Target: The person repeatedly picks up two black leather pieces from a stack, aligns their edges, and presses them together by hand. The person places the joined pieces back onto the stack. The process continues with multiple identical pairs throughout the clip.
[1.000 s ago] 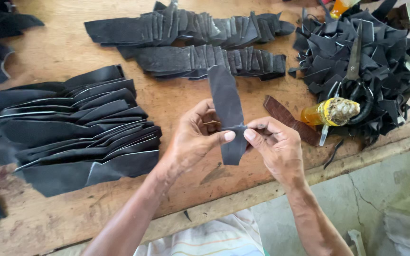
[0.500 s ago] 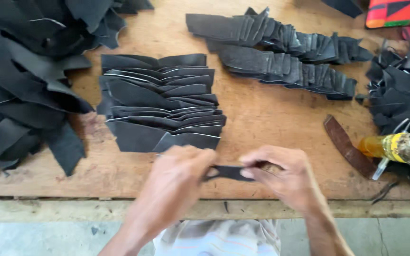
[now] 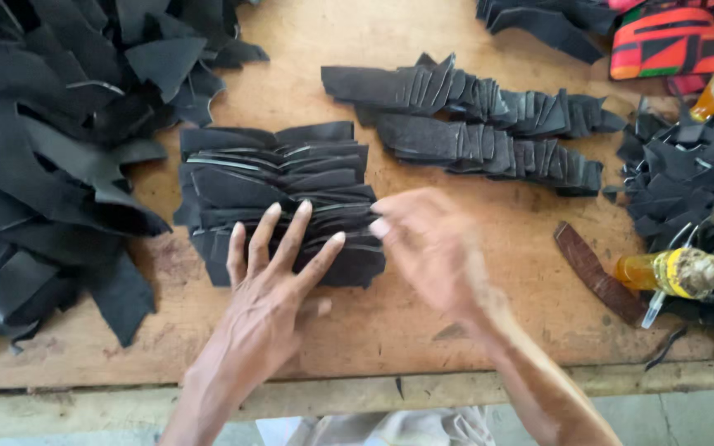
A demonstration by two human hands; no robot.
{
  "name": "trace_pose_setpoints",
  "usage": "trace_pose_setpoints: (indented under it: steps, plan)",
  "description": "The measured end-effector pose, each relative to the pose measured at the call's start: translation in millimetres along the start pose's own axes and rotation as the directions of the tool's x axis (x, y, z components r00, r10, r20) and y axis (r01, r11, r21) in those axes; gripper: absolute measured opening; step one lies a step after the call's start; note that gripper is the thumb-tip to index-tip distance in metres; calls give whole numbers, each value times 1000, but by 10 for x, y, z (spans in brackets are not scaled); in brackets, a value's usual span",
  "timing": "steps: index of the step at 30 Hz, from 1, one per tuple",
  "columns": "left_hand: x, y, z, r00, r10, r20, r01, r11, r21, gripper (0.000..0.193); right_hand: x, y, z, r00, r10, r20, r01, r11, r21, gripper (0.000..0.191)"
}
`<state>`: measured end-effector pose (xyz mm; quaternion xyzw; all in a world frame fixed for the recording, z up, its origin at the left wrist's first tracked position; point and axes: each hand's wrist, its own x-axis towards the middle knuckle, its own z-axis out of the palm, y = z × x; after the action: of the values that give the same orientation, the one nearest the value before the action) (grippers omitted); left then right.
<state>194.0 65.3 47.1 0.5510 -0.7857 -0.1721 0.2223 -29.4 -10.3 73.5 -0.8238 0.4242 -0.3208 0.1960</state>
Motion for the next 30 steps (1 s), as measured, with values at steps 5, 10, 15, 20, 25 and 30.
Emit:
trace_pose_setpoints:
  steps: [5, 10, 15, 20, 25, 30]
  plan:
    - [292, 272, -268, 973, 145, -177, -154, 987, -36, 72, 366, 455, -286, 978, 184, -102, -192, 978, -77, 21]
    - [1339, 212, -133, 940, 231, -251, -254, 965, -63, 41, 852, 906, -250, 990, 93, -103, -107, 984, -145, 15]
    - [2343, 46, 41, 975, 186, -119, -192, 980, -44, 8, 1050, 1089, -100, 984, -53, -168, 15, 976, -219, 12]
    - [2651, -70, 147, 987, 148, 68, -151, 987, 49, 10, 1036, 1150, -87, 971, -89, -224, 40, 976, -214, 11]
    - [2615, -191, 43, 796, 565, -220, -300, 683, 666, 8, 1033, 1152, -125, 976, -74, -203, 30, 977, -213, 9]
    - [2537, -208, -346, 914, -72, -399, -13, 979, -205, 20, 1007, 1091, -127, 989, 0, -146, -46, 947, -317, 18]
